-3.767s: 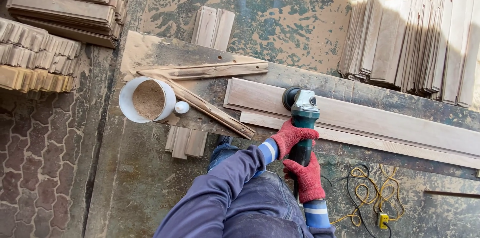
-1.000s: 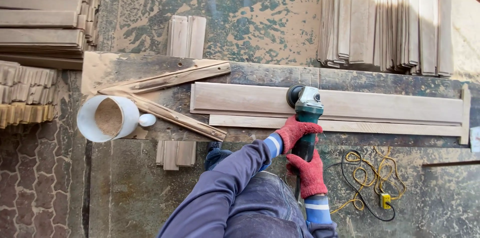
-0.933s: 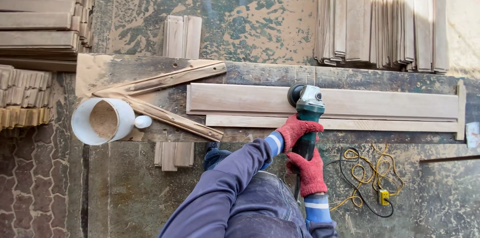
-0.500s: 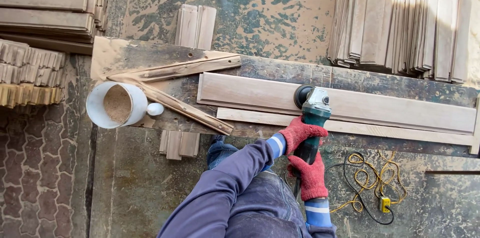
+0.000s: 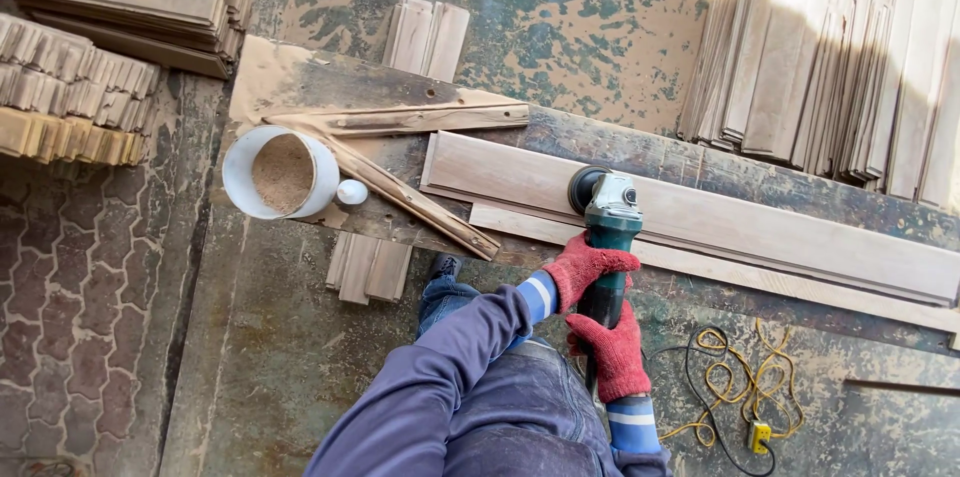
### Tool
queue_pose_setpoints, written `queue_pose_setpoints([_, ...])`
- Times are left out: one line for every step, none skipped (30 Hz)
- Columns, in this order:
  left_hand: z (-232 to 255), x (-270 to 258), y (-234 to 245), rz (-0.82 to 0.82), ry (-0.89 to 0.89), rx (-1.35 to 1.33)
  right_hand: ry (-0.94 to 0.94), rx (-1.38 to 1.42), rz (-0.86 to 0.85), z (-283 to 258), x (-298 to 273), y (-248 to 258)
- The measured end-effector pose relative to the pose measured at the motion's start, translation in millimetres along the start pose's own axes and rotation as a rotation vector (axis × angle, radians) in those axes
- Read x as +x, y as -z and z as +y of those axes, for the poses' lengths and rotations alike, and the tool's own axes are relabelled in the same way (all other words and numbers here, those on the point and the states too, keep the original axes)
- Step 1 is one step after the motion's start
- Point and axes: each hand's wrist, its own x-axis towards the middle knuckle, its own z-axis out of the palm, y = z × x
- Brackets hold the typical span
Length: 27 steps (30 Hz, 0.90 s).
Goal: Sanding the surface of a wooden board using an angle grinder.
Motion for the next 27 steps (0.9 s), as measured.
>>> queue_pose_setpoints([0.7,-1.1,4.1,0.005,-0.007,-0.007,0.001,-0.008,-0.008,-1.4,-0.8,-3.3])
queue_pose_setpoints([1.6,-2.3,8.4,0.015,-0.012,-0.026,0.002,-0.032,-0.018,-2.8,-1.6,-6.9])
queue_pose_setpoints([2.4,-3.3,12.5,0.024,-0.017,-0.044,0.003,-0.055,-0.028,-4.2,-2.3,-10.3])
queue_pose_setpoints([3.0,-4.6,17.1,0.030,-0.024,-0.050,0.003,-0.062,-0.036,-4.2,-2.5,-14.1])
queue_pose_setpoints([3.5,-5.7,21.7,0.033,-0.039,-0.064,-0.002,-0.056,-0.051,-4.2,-2.6,-17.7])
queue_pose_setpoints([3.6,-7.1,26.3,0.037,-0.054,-0.078,-0.009,-0.051,-0.065,-3.9,-3.0,-21.3])
queue_pose_setpoints([6.4,-10.5,30.0,0.042,-0.060,-0.084,-0.010,-0.058,-0.072,-7.8,-6.1,-27.0])
queue_pose_setpoints([8.8,-13.7,33.3,0.048,-0.056,-0.102,-0.014,-0.077,-0.084,-11.8,-9.2,-32.2])
queue_pose_setpoints([11.3,-16.7,36.4,0.053,-0.053,-0.119,-0.018,-0.096,-0.095,-15.9,-12.2,-37.4])
queue_pose_setpoints([15.4,-21.2,38.6,0.058,-0.058,-0.125,-0.019,-0.102,-0.102,-16.7,-12.8,-40.7])
queue_pose_setpoints([19.5,-25.6,40.7,0.070,-0.055,-0.118,-0.026,-0.110,-0.109,-17.5,-13.3,-44.0])
queue_pose_setpoints([23.5,-29.7,42.8,0.081,-0.052,-0.111,-0.033,-0.118,-0.115,-18.4,-13.7,-47.2])
queue_pose_setpoints([23.2,-29.6,47.4,0.085,-0.057,-0.116,-0.034,-0.124,-0.121,-18.4,-11.5,-49.4])
queue_pose_setpoints([22.8,-29.6,51.8,0.093,-0.062,-0.145,-0.033,-0.139,-0.141,-18.3,-9.5,-51.5])
queue_pose_setpoints([22.5,-29.4,56.1,0.100,-0.067,-0.174,-0.032,-0.155,-0.162,-18.5,-7.5,-53.5])
queue_pose_setpoints([25.3,-32.5,59.6,0.104,-0.071,-0.177,-0.033,-0.158,-0.167,-20.6,-8.1,-57.2])
queue_pose_setpoints([28.1,-35.5,63.1,0.115,-0.082,-0.180,-0.024,-0.182,-0.187,-22.7,-8.6,-60.9])
queue_pose_setpoints([31.0,-38.7,66.8,0.126,-0.093,-0.184,-0.015,-0.206,-0.208,-24.8,-9.2,-64.9])
queue_pose_setpoints([32.1,-40.4,71.5,0.132,-0.097,-0.188,-0.016,-0.210,-0.214,-26.0,-9.6,-69.5])
queue_pose_setpoints([32.7,-41.9,75.6,0.123,-0.119,-0.218,-0.014,-0.211,-0.225,-27.3,-10.0,-73.5])
queue_pose_setpoints([33.3,-43.3,79.8,0.115,-0.141,-0.249,-0.012,-0.211,-0.236,-28.5,-10.5,-77.4])
queue_pose_setpoints([35.2,-47.0,83.3,0.117,-0.144,-0.253,-0.013,-0.216,-0.240,-29.7,-10.8,-80.5])
queue_pose_setpoints([37.0,-50.6,86.7,0.122,-0.157,-0.247,-0.021,-0.237,-0.245,-30.8,-11.2,-83.3])
queue_pose_setpoints([38.8,-54.0,89.9,0.125,-0.170,-0.240,-0.029,-0.257,-0.249,-31.8,-11.5,-86.1])
queue_pose_setpoints([42.4,-59.8,92.5,0.127,-0.172,-0.243,-0.030,-0.261,-0.252,-34.4,-10.6,-90.9])
queue_pose_setpoints([46.3,-65.7,95.5,0.119,-0.209,-0.267,-0.036,-0.288,-0.283,-36.8,-9.7,-96.0])
queue_pose_setpoints([50.1,-71.7,98.3,0.110,-0.246,-0.290,-0.043,-0.315,-0.314,-39.1,-8.9,-101.2])
